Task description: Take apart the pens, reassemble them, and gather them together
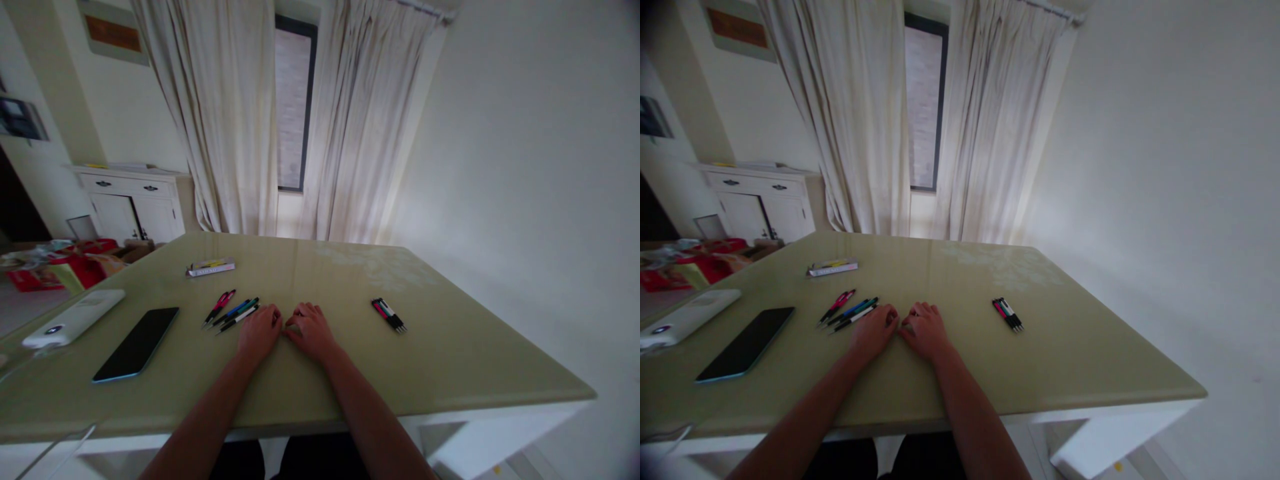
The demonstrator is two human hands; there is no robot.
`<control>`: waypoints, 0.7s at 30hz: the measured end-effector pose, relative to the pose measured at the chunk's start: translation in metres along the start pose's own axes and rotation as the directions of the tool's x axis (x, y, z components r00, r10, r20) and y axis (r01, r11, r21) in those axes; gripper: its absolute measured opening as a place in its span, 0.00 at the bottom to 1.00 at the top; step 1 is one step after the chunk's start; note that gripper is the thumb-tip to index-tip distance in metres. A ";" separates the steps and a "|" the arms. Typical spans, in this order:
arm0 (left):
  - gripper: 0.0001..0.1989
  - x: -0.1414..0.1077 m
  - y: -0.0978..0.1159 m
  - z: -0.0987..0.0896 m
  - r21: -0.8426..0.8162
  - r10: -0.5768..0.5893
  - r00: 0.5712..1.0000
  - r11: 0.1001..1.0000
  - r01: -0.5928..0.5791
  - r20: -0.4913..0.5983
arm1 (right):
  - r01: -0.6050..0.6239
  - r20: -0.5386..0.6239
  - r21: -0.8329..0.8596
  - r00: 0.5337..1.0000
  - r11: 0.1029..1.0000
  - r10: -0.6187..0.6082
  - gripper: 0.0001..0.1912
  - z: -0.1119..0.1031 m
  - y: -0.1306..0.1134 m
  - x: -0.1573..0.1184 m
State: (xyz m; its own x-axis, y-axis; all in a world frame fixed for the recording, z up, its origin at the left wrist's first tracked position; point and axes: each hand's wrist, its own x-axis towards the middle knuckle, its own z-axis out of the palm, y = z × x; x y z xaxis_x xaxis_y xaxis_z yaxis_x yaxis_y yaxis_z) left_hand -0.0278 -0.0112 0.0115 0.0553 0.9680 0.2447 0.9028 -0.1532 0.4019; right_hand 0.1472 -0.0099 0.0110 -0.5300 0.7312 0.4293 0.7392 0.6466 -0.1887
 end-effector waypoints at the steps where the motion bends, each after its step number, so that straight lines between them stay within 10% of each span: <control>1: 0.05 0.000 0.000 0.000 -0.003 -0.003 1.000 1.000 0.003 0.001 | -0.012 -0.002 -0.004 1.000 1.000 0.012 0.13 0.000 0.000 0.000; 17: 0.05 0.000 0.002 0.000 -0.051 0.019 0.999 0.999 -0.017 0.029 | -0.257 -0.118 0.058 0.958 0.965 0.262 0.08 0.002 0.005 0.000; 21: 0.05 0.001 0.002 -0.001 -0.063 0.005 1.000 0.998 -0.004 0.023 | -0.344 -0.258 0.212 0.883 0.915 0.392 0.11 0.001 0.013 0.003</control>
State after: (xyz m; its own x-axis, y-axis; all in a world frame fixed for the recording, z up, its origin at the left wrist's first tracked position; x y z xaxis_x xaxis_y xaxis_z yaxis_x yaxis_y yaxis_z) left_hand -0.0265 -0.0104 0.0131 0.0700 0.9715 0.2265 0.8741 -0.1691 0.4553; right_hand 0.1549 0.0006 0.0092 -0.0709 0.8432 0.5329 0.7705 0.3855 -0.5076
